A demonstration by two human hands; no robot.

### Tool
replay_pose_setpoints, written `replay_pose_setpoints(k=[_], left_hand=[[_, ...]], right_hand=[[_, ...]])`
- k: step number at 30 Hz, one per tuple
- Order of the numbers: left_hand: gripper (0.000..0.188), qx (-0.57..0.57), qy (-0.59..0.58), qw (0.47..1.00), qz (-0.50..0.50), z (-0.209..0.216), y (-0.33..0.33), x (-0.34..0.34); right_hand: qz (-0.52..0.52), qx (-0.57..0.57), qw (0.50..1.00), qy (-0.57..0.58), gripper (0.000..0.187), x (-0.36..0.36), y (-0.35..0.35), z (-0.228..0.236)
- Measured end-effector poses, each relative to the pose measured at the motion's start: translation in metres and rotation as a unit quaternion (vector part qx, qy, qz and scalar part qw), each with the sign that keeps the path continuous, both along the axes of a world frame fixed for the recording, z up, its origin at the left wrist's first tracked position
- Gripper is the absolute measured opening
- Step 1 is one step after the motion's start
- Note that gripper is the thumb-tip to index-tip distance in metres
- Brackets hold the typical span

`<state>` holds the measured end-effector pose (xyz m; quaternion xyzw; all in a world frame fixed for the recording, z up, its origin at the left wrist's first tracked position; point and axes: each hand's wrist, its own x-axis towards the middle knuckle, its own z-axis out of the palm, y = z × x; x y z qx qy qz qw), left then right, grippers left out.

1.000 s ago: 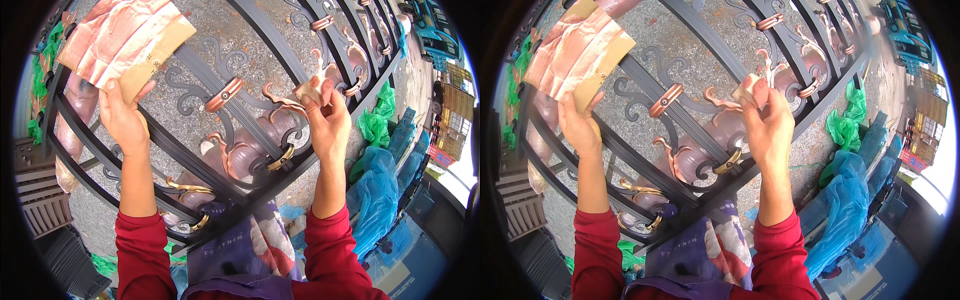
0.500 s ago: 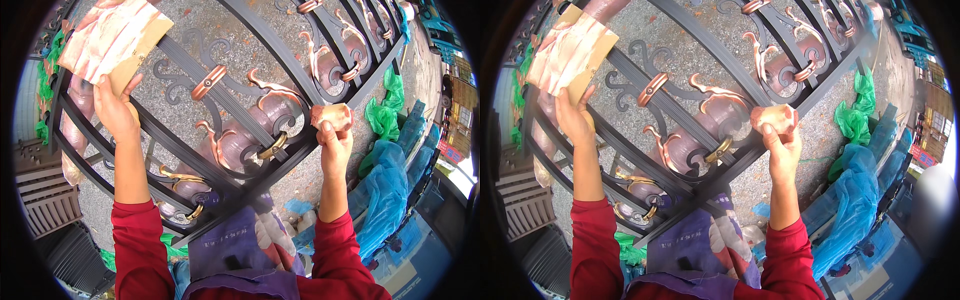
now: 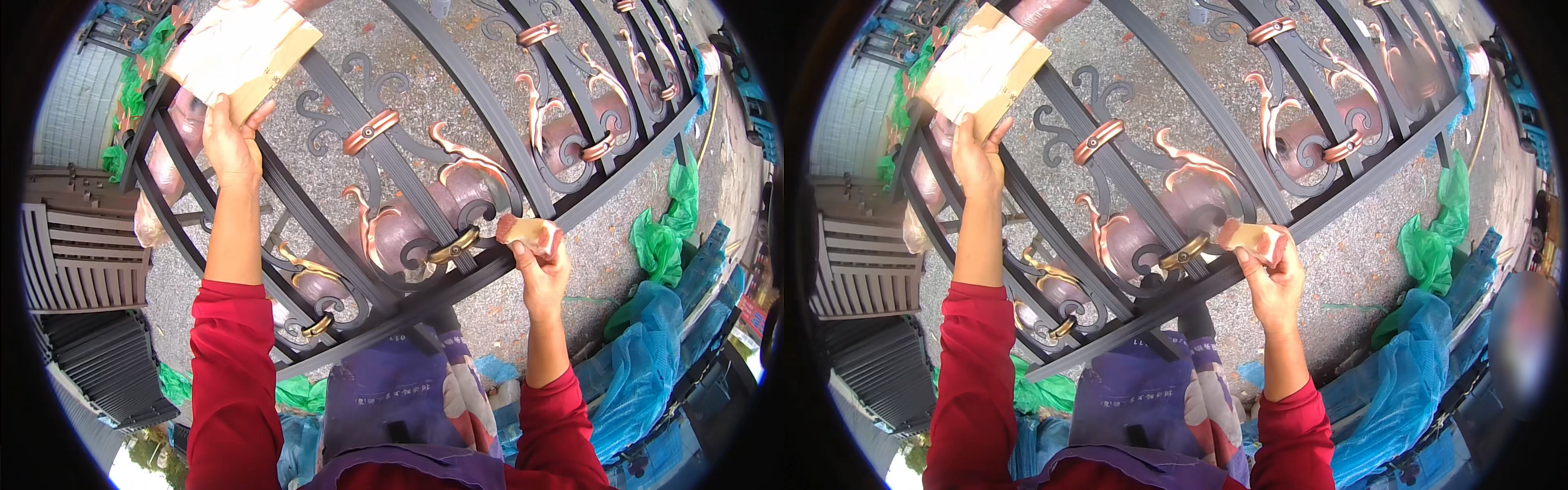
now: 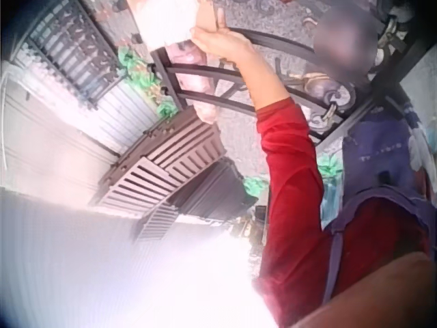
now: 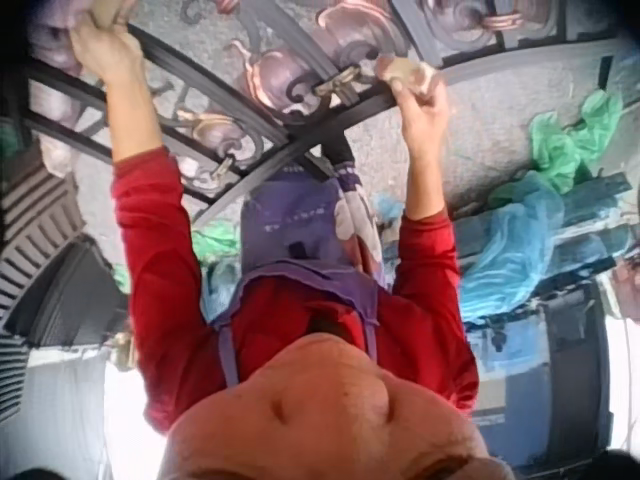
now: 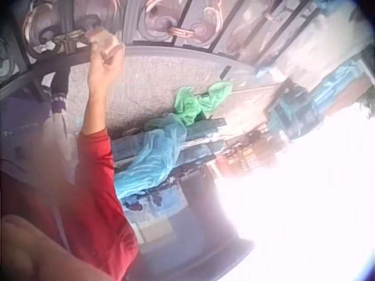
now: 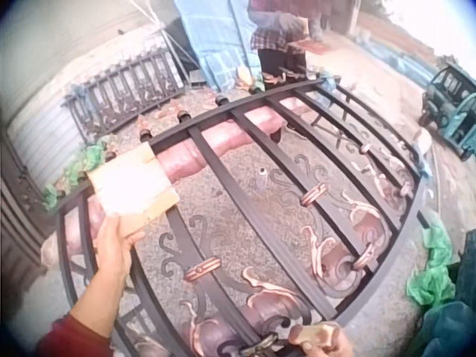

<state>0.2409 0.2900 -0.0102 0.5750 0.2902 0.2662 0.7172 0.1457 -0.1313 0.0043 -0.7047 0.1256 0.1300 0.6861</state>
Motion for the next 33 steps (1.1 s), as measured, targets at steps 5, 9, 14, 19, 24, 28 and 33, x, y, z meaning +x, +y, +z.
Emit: replay_pose_setpoints(k=[5,9,14,19,24,28,33], left_hand=[[0.025,-0.038,-0.021,0.998,0.036,0.020,0.012,-0.017],[0.024,-0.051,-0.018,0.998,0.016,0.059,-0.049,-0.044],[0.024,-0.138,0.028,0.988,-0.059,0.065,-0.155,-0.092],[0.026,-0.153,0.045,0.984,-0.083,0.068,-0.224,-0.110],[0.029,-0.107,0.051,0.985,-0.127,0.069,-0.248,-0.117],[0.030,-0.077,0.066,0.984,-0.148,0.068,-0.257,-0.125],[0.032,-0.042,0.076,0.985,-0.146,0.069,-0.261,-0.131]], right_hand=[[0.017,0.051,0.999,0.004,0.036,0.005,-0.012,-0.008],[0.016,0.063,0.997,-0.043,0.034,0.012,-0.008,0.007],[0.001,0.037,0.994,-0.102,0.034,0.023,0.000,0.026],[0.021,0.005,0.988,-0.151,0.033,0.039,0.026,0.053],[0.031,-0.057,0.969,-0.239,0.030,0.060,0.045,0.056],[0.033,-0.070,0.950,-0.303,0.029,0.073,0.059,0.065],[0.013,-0.070,0.967,-0.244,0.023,0.075,0.071,0.066]])
